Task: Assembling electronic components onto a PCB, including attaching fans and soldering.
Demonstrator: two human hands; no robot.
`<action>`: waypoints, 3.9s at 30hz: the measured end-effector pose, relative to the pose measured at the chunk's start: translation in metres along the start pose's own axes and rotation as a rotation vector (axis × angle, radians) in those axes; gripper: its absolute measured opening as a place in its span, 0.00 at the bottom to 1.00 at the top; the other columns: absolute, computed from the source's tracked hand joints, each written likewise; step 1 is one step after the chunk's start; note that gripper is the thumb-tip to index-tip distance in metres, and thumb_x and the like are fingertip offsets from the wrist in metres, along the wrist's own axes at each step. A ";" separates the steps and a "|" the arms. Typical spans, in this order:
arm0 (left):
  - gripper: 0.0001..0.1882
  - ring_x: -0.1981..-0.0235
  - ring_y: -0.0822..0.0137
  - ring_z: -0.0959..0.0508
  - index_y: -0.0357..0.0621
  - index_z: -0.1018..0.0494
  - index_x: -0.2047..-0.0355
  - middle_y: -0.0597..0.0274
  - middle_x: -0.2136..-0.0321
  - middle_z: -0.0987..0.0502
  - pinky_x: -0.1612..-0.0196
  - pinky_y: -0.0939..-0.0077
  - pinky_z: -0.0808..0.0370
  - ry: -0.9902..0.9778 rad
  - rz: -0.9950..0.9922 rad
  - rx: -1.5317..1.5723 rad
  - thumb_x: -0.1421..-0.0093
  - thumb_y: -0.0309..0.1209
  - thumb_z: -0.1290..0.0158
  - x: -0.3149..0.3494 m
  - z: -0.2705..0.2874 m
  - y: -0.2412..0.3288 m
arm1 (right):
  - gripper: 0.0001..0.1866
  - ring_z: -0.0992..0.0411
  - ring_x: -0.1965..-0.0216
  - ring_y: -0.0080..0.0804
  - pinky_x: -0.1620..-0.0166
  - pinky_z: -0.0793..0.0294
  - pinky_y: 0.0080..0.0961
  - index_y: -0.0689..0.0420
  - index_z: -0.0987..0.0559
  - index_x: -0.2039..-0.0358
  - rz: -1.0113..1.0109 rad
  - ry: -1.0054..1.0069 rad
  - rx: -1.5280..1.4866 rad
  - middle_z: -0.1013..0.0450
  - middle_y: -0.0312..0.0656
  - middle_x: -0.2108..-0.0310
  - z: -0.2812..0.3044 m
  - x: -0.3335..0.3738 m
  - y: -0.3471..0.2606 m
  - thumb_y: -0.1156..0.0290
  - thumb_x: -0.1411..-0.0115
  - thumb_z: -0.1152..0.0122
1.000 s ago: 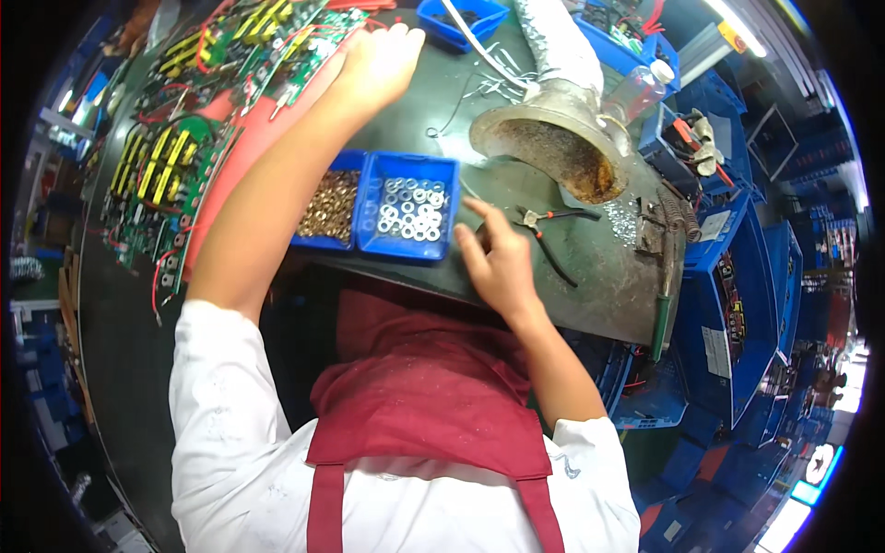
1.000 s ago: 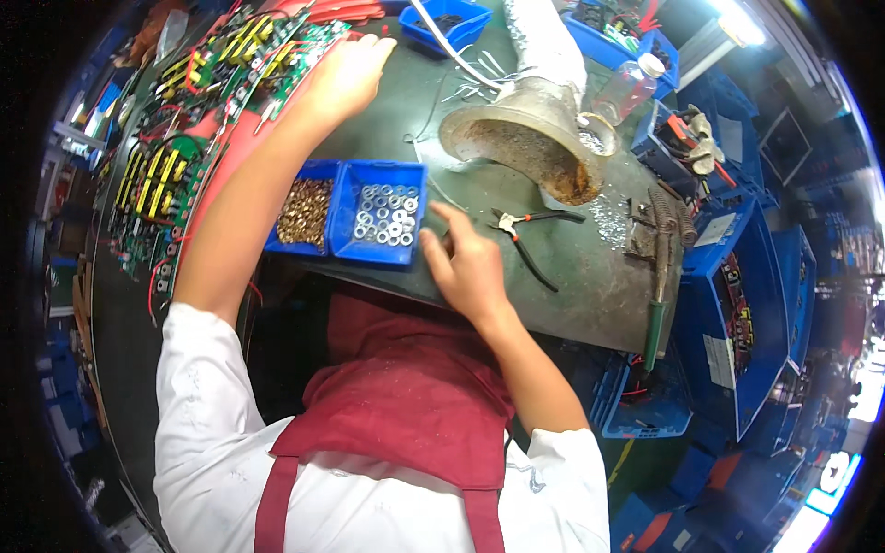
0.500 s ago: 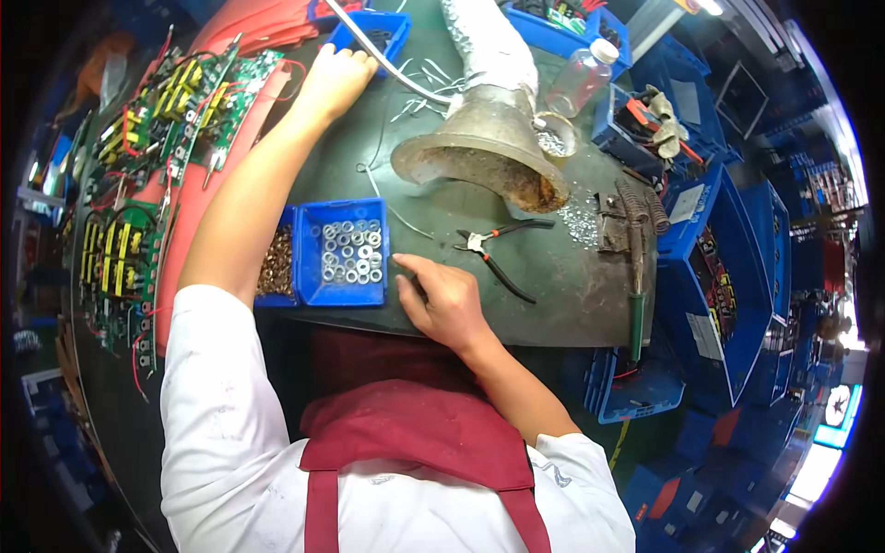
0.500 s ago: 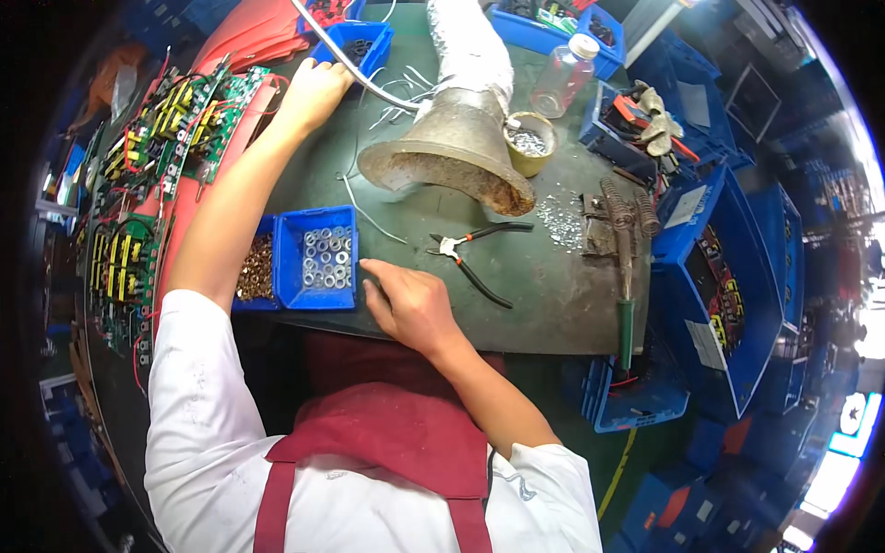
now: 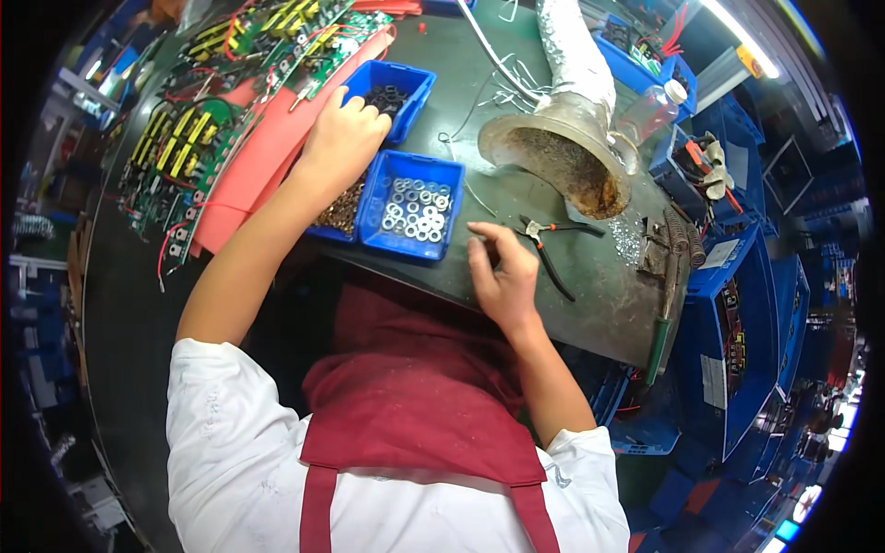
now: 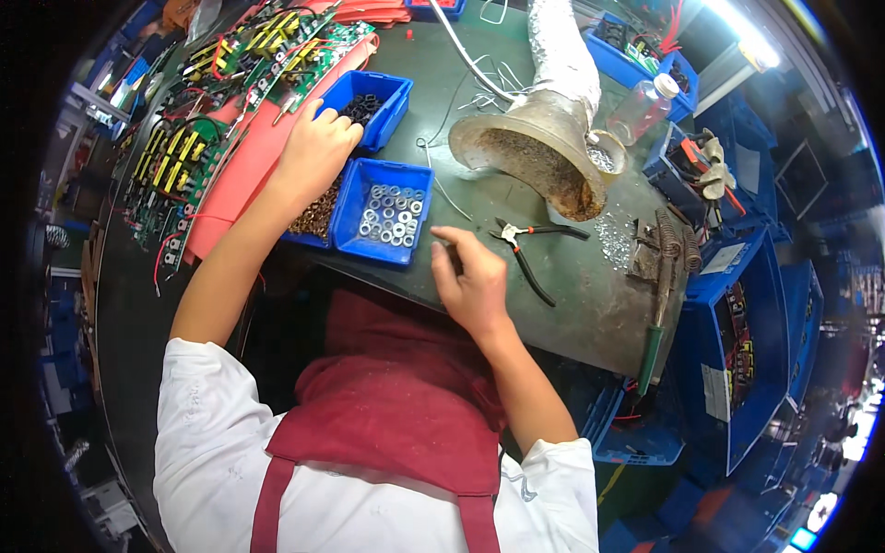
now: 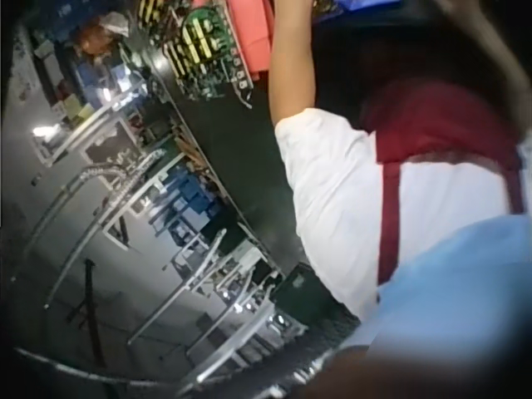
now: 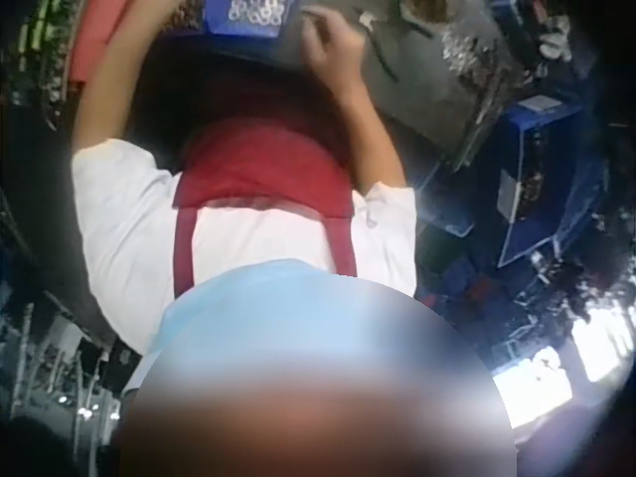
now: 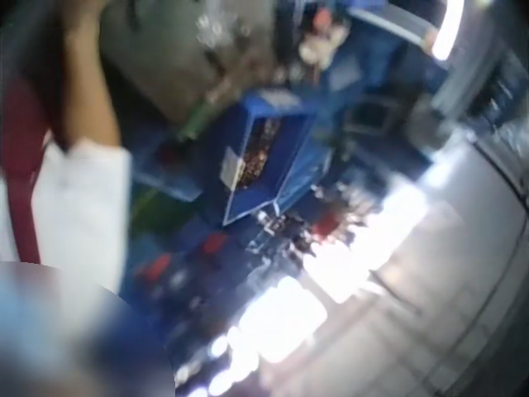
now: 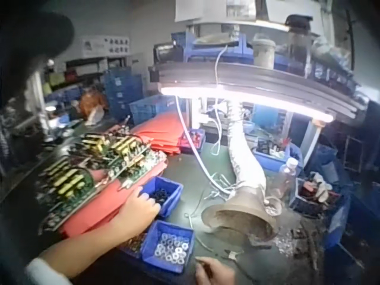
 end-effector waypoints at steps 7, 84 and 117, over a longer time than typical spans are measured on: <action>0.01 0.61 0.59 0.18 0.46 0.25 0.68 0.60 0.72 0.21 0.45 0.59 0.26 0.181 0.075 0.217 0.40 0.26 0.46 0.032 0.027 -0.015 | 0.12 0.22 0.57 0.54 0.49 0.23 0.42 0.63 0.19 0.56 0.360 -0.131 0.466 0.21 0.55 0.59 -0.008 -0.093 -0.056 0.81 0.39 0.44; 0.16 0.83 0.66 0.19 0.37 0.14 0.62 0.56 0.78 0.17 0.77 0.68 0.19 -0.341 0.645 1.213 0.38 0.40 0.36 -0.072 -0.094 -0.049 | 0.16 0.18 0.49 0.46 0.49 0.18 0.41 0.58 0.13 0.53 -0.274 -0.465 1.122 0.17 0.52 0.52 -0.079 -0.255 0.011 0.70 0.37 0.42; 0.19 0.65 0.64 0.15 0.33 0.19 0.51 0.52 0.65 0.15 0.61 0.64 0.13 -0.589 0.638 1.273 0.33 0.38 0.38 -0.099 -0.089 -0.057 | 0.17 0.18 0.50 0.51 0.50 0.18 0.42 0.63 0.15 0.50 -0.251 -0.367 1.071 0.18 0.55 0.52 -0.084 -0.262 0.024 0.74 0.36 0.43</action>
Point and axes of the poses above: each hand's wrist, its own x-axis away from the middle knuckle, its own z-axis out of the back of the hand, y = z × x, the point moved 2 cm from there along -x, towards the middle knuckle
